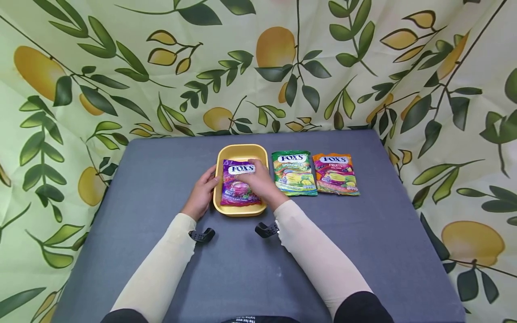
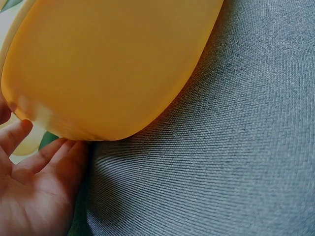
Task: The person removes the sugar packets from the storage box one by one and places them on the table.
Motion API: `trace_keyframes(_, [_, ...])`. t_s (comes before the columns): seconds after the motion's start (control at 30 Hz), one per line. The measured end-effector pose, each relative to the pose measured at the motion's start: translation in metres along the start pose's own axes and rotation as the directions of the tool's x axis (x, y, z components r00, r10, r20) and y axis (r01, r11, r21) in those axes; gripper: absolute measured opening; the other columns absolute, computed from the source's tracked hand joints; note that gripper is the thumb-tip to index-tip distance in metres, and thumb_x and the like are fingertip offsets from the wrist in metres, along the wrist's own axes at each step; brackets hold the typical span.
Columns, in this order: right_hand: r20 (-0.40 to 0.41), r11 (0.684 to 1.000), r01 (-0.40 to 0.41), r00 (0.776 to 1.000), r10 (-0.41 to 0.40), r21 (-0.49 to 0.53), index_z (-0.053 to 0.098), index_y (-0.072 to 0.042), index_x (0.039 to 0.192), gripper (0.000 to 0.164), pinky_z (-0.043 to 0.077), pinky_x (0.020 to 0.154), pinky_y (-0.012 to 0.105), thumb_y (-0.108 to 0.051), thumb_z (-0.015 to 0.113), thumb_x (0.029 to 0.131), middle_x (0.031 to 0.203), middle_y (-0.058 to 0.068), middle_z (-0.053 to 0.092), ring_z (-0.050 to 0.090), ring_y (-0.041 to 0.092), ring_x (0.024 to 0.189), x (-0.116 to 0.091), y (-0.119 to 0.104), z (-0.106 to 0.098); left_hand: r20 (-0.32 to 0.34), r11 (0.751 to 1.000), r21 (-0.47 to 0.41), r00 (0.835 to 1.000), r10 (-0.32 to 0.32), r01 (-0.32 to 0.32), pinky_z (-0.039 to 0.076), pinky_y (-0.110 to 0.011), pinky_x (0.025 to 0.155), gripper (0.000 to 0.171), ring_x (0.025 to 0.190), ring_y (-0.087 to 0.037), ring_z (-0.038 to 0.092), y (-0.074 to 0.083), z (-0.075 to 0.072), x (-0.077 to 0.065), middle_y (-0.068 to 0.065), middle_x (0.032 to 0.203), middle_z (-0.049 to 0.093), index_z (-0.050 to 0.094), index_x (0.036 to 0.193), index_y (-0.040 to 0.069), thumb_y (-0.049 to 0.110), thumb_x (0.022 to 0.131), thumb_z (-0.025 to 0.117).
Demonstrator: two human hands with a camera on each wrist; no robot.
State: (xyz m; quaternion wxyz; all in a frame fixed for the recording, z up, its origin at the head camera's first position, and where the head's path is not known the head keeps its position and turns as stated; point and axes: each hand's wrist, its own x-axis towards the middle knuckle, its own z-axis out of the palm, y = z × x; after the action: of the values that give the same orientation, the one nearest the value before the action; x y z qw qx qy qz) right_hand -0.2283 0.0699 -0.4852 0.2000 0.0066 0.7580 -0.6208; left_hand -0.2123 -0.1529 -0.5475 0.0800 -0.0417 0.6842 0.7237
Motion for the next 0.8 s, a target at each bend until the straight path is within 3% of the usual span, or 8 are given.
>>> trace_keyframes(0.13, [-0.023,0.999,-0.048,0.999,0.048,-0.011,0.031,-0.012,0.167,0.081,0.036,0.121,0.056,-0.03,0.076,0.102,0.159,0.018,0.041,0.045,0.035,0.14,0.0006,-0.0009,0.0021,0.001,1.0,-0.009,1.0,0.008,-0.008,0.043,-0.049,0.118,0.056,0.147,-0.029,0.05,0.0001,-0.0004,-0.0001,-0.012,0.167,0.044,0.038,0.171,0.014,0.019,0.117,0.051])
trace_keyframes(0.3, [-0.03,0.993,-0.096,0.995,0.098,0.065,0.04,-0.012,0.164,0.074,0.044,0.116,0.053,-0.024,0.078,0.101,0.156,0.017,0.045,0.051,0.035,0.135,0.0019,-0.0018,0.0017,0.014,1.0,-0.021,1.0,0.017,-0.016,0.043,-0.05,0.119,0.055,0.146,-0.03,0.05,0.0,-0.0002,0.0002,-0.015,0.167,0.044,0.038,0.17,0.011,0.016,0.117,0.05])
trace_keyframes(0.57, [0.023,0.999,-0.028,0.999,0.027,0.039,0.049,-0.024,0.163,0.066,0.042,0.118,0.054,-0.012,0.075,0.104,0.167,0.011,0.039,0.044,0.036,0.144,0.0031,0.0024,-0.0035,0.013,1.0,-0.022,1.0,0.019,-0.019,0.043,-0.049,0.119,0.055,0.146,-0.03,0.05,0.0005,0.001,-0.0004,-0.015,0.166,0.045,0.038,0.17,0.01,0.016,0.117,0.049])
trace_keyframes(0.8, [0.022,0.997,-0.006,1.0,0.004,0.078,0.048,-0.03,0.164,0.072,0.059,0.1,0.05,-0.001,0.072,0.102,0.158,0.02,0.041,0.053,0.042,0.135,0.0037,0.0047,-0.0065,0.009,1.0,-0.022,1.0,0.02,-0.019,0.042,-0.048,0.119,0.055,0.147,-0.029,0.049,0.0008,0.0011,0.0003,-0.015,0.168,0.044,0.038,0.17,0.01,0.016,0.117,0.05])
